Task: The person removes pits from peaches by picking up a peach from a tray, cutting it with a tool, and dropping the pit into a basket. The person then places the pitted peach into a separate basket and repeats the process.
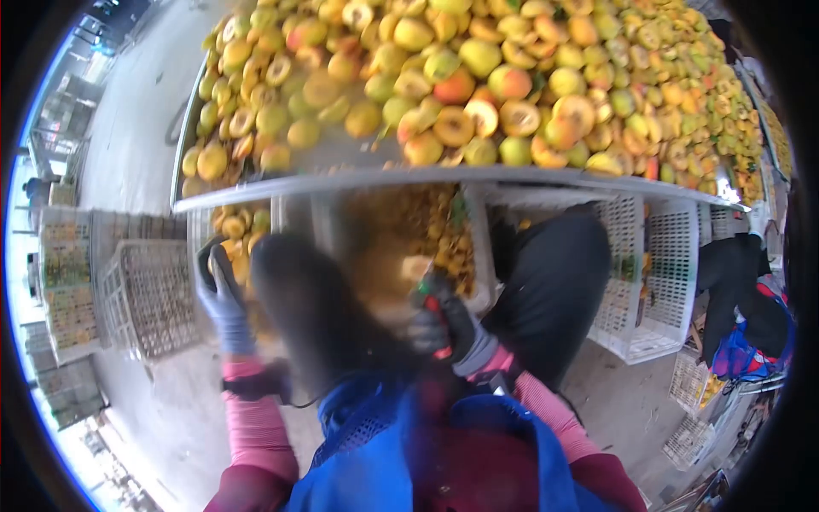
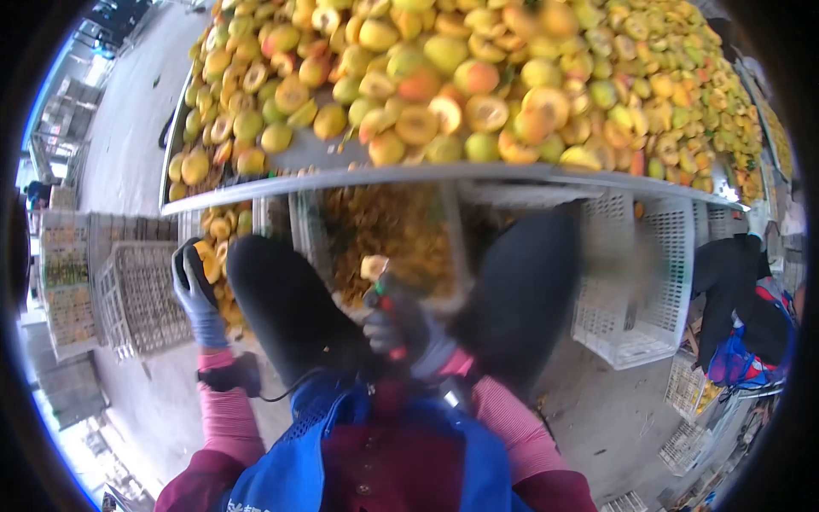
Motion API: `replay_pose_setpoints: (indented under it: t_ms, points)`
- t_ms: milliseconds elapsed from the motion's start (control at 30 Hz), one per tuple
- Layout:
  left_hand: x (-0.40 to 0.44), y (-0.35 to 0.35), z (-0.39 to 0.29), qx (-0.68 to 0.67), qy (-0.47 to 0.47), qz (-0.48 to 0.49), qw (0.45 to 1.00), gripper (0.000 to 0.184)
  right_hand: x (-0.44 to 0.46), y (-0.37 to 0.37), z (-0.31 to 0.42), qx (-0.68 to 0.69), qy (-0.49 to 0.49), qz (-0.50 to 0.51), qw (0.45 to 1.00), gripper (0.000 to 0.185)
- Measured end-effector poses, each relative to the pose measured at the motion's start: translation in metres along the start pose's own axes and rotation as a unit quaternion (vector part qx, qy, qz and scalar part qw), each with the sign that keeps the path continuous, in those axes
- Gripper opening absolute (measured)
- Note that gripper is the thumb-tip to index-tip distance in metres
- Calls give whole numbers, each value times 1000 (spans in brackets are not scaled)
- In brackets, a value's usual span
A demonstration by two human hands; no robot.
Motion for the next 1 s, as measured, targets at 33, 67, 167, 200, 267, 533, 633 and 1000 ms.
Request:
replay_pose_setpoints:
  t_ms: [33, 67, 167, 200, 267, 533, 633, 1000]
  points:
    - [9, -12, 36, 225, -81, 41, 970, 48, 3, 0, 2, 0, 6, 22, 1000, 37]
    - [14, -20, 62, 441, -164, 76, 879, 57, 7, -2, 3, 3, 17, 45, 999, 36]
    - [50, 38, -30, 334, -33, 40, 941, 66, 17, 2, 11, -66, -17, -22, 997, 38]
    - [61, 74, -52, 226, 46, 38, 972, 65, 17, 0, 13, -131, -38, -106, 985, 38]
    - [80, 151, -105, 160, 176, 86, 968, 57, 11, -6, 20, -197, -76, -207, 955, 37]
    - [170, 342, -188, 313, 322, 77, 890, 47, -4, -16, 46, -161, -154, -272, 936, 38]
    - [165, 346, -179, 250, 305, 159, 905, 34, -7, -11, 57, -197, -209, -276, 917, 41]
    - [166, 336, -165, 266, 213, 346, 874, 47, -12, -22, 40, -171, -210, -272, 923, 17]
Point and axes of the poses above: each hand's wrist, its own x-axis towards the middle knuckle, its own y-axis out of the palm, z = x × y, the point moved 7 cm from there along x, towards the middle knuckle, and after that the axes turned 6 degrees about y, right-handed, at the moved point
